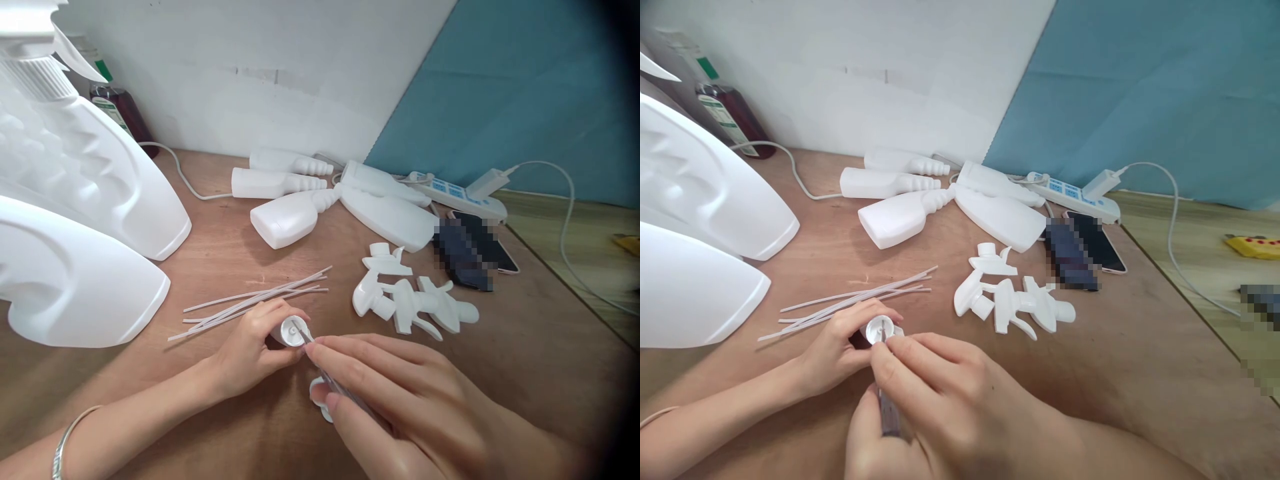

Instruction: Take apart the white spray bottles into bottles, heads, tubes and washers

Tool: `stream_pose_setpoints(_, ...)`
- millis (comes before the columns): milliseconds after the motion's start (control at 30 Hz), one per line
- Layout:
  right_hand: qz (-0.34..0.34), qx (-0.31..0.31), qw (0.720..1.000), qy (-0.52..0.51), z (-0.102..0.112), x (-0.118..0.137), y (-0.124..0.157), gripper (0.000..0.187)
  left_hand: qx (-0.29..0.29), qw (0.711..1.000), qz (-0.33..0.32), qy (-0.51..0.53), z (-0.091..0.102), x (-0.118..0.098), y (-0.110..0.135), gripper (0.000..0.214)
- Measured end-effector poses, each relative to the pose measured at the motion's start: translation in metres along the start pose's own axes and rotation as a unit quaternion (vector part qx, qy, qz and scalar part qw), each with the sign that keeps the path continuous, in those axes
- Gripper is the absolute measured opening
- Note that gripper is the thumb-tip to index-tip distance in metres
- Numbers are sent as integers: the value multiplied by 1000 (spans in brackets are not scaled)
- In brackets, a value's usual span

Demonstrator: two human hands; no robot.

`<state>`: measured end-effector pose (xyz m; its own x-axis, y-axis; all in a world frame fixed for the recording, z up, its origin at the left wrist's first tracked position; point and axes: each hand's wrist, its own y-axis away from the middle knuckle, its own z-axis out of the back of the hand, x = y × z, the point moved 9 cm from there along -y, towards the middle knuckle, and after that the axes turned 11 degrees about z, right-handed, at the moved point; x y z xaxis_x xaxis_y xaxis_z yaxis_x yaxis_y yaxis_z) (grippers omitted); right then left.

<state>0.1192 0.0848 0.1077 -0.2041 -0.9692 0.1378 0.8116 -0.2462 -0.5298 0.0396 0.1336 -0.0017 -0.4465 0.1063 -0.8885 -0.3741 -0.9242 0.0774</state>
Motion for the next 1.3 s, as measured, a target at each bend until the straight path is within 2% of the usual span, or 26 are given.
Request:
stream_pose_setpoints(167, 2, -21, 1000, 9, 0, 3, -2, 26, -4, 1000, -5, -1, 1, -1, 0, 18)
stream_pose_setpoints(300, -5, 11, 999, -33, -3, -2, -5, 25, 2, 1000, 3, -6, 0, 0, 0, 15)
stream_pose_setpoints(400, -88, 5, 991, -104, -1, -23, -1, 20, 1, 1000, 0, -10, 0, -1, 1, 14)
stream_pose_setpoints(467, -184, -26, 970, -159, 2, -44, 7, 16, 5, 1000, -7, -20, -1, -2, 1, 16)
stream_pose_setpoints(533, -268, -57, 934, -228, 0, -62, 17, 13, 9, 1000, -6, -27, -3, -2, 1, 18)
stream_pose_setpoints(633, -328, -80, 886, -317, -7, -76, 24, 15, 10, 1000, 10, -23, -3, 2, 0, 20)
stream_pose_setpoints(733, -348, -91, 867, -346, -10, -84, 26, 17, 11, 1000, 21, -19, -4, 4, -1, 23)
stream_pose_setpoints(967, -366, -110, 848, -367, -10, -91, 28, 20, 21, 999, 26, 6, -3, 2, 0, 21)
stream_pose_setpoints(1133, -373, -115, 830, -399, -12, -93, 26, 19, 27, 999, -27, 25, -3, -7, 3, 19)
stream_pose_setpoints(1233, -375, -93, 839, -383, -14, -93, 27, 20, 28, 998, -49, 29, -4, -10, 3, 18)
stream_pose_setpoints(1300, -355, -82, 855, -369, -13, -89, 25, 20, 29, 998, -50, 26, -4, -10, 3, 19)
